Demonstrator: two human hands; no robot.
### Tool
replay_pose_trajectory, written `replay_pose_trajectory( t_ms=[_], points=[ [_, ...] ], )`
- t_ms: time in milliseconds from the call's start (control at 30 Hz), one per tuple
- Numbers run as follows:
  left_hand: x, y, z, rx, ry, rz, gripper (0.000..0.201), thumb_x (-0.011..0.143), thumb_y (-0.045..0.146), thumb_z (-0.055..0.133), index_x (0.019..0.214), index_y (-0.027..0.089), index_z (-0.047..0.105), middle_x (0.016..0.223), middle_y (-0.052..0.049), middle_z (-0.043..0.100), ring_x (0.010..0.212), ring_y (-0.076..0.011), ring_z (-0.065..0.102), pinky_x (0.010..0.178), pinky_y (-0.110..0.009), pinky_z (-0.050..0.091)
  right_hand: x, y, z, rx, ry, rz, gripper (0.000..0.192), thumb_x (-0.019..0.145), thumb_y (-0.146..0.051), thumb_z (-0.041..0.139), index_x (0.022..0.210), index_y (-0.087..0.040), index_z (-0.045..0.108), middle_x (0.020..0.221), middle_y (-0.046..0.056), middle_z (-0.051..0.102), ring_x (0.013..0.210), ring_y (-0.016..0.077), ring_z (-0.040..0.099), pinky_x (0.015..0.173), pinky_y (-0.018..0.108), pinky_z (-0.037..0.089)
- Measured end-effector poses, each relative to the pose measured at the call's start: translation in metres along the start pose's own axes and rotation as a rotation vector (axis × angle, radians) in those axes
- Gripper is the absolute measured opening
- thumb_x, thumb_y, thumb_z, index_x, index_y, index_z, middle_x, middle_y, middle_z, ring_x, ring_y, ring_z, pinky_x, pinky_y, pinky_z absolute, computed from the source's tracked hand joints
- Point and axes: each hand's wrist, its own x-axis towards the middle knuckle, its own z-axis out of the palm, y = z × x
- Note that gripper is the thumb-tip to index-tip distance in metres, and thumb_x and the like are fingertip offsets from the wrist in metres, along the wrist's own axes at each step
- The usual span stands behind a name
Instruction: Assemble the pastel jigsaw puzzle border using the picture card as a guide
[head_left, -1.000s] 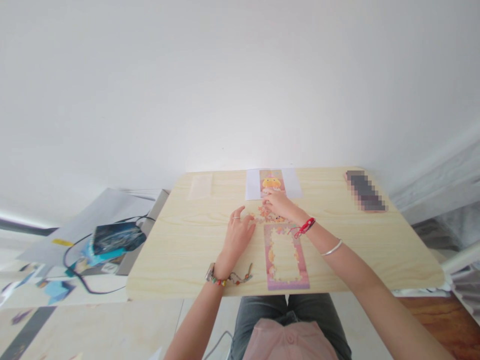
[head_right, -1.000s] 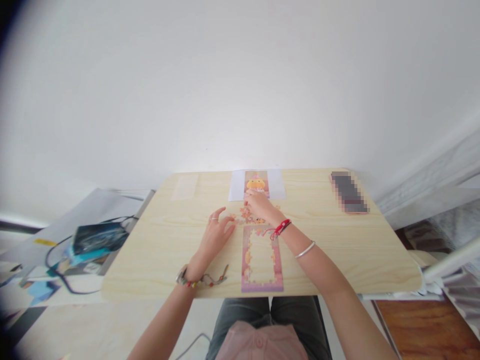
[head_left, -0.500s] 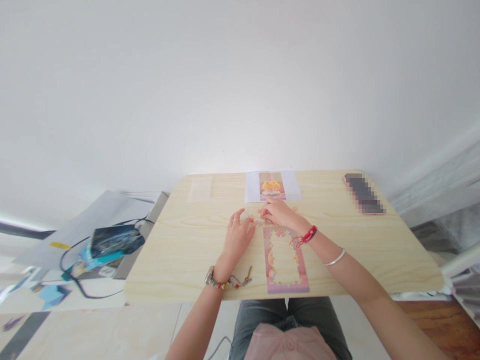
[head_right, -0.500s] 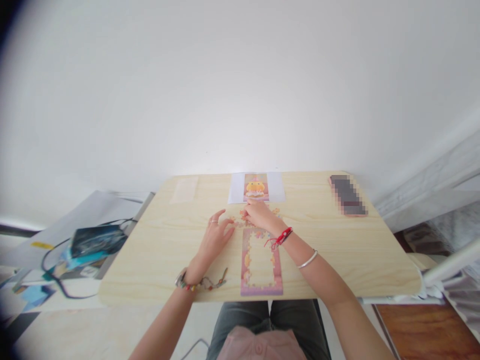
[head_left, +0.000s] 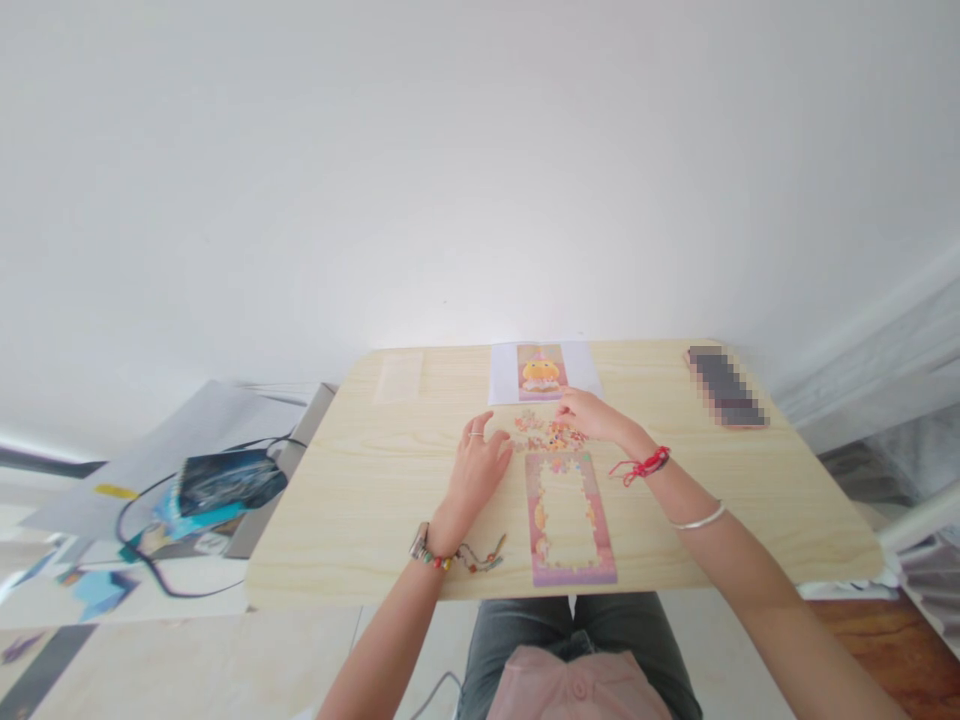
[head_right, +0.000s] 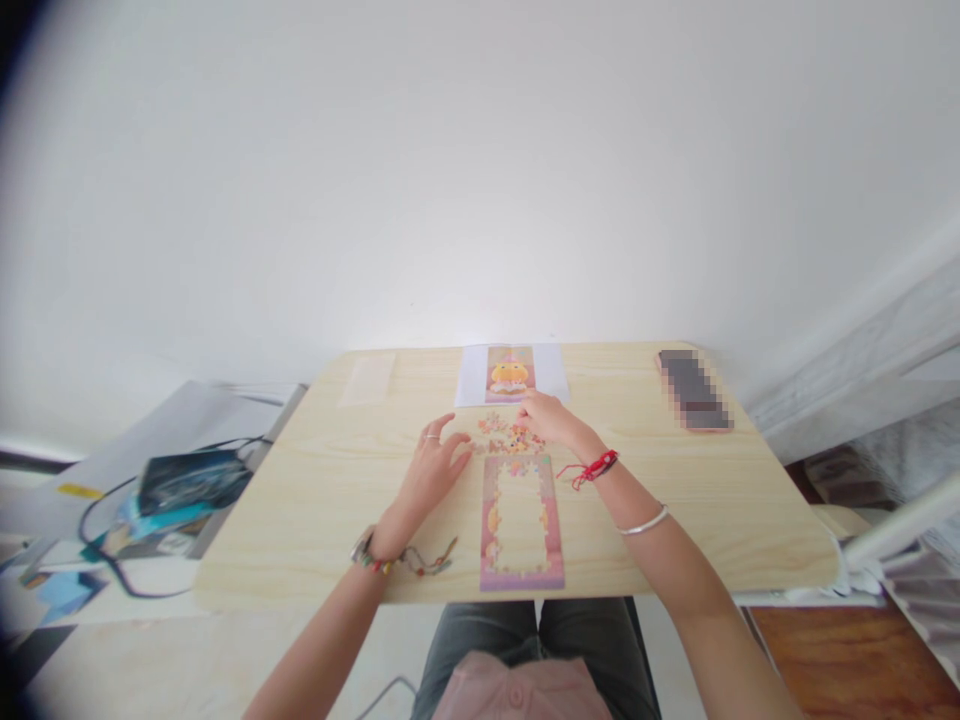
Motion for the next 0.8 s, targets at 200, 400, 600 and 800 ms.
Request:
replay_pose_trajectory(
  t_ms=[200,400,600,800],
  points=[
    [0.023,0.000,0.004,0.049,-0.081,-0.093,0.020,0.071,0.015,0.063,0.091,0.018,0.061,0.126,-0.014,0.041,0.120,-0.0341,0.036,0.088,-0.051,0.045,-0.001,-0.005,0.014,-0.100,0.104,0.000,0.014,0.078,-0.011,0.051,0.070,-0.015,0.061,0.087,0.005,0.056,0.077,0.0135,0.052,0.069,0.025,0.038],
    [0.030,0.001,0.009,0.045,-0.088,-0.105,0.019,0.072,0.016,0.063,0.090,0.019,0.061,0.127,-0.014,0.041,0.122,-0.0340,0.035,0.090,-0.052,0.043,0.009,-0.018,0.031,-0.167,0.155,-0.025,0.012,0.079,-0.022,0.057,0.085,-0.015,0.064,0.089,0.008,0.055,0.085,0.0186,0.052,0.075,0.030,0.041],
    [0.031,0.007,0.009,0.057,-0.097,-0.141,0.013,0.075,0.022,0.062,0.088,0.019,0.062,0.127,-0.014,0.042,0.123,-0.0338,0.035,0.090,-0.052,0.042,0.011,-0.023,0.030,-0.212,0.112,-0.018,0.011,0.079,-0.021,0.057,0.077,-0.014,0.065,0.088,0.009,0.057,0.081,0.0188,0.053,0.073,0.031,0.041],
    [0.034,0.010,0.009,0.055,-0.104,-0.165,0.013,0.074,0.022,0.064,0.086,0.018,0.062,0.126,-0.016,0.044,0.122,-0.0353,0.036,0.089,-0.051,0.043,0.016,-0.025,0.023,-0.199,0.130,0.005,0.013,0.078,-0.025,0.059,0.081,-0.015,0.066,0.091,0.010,0.058,0.089,0.0207,0.054,0.078,0.032,0.040]
  ],
)
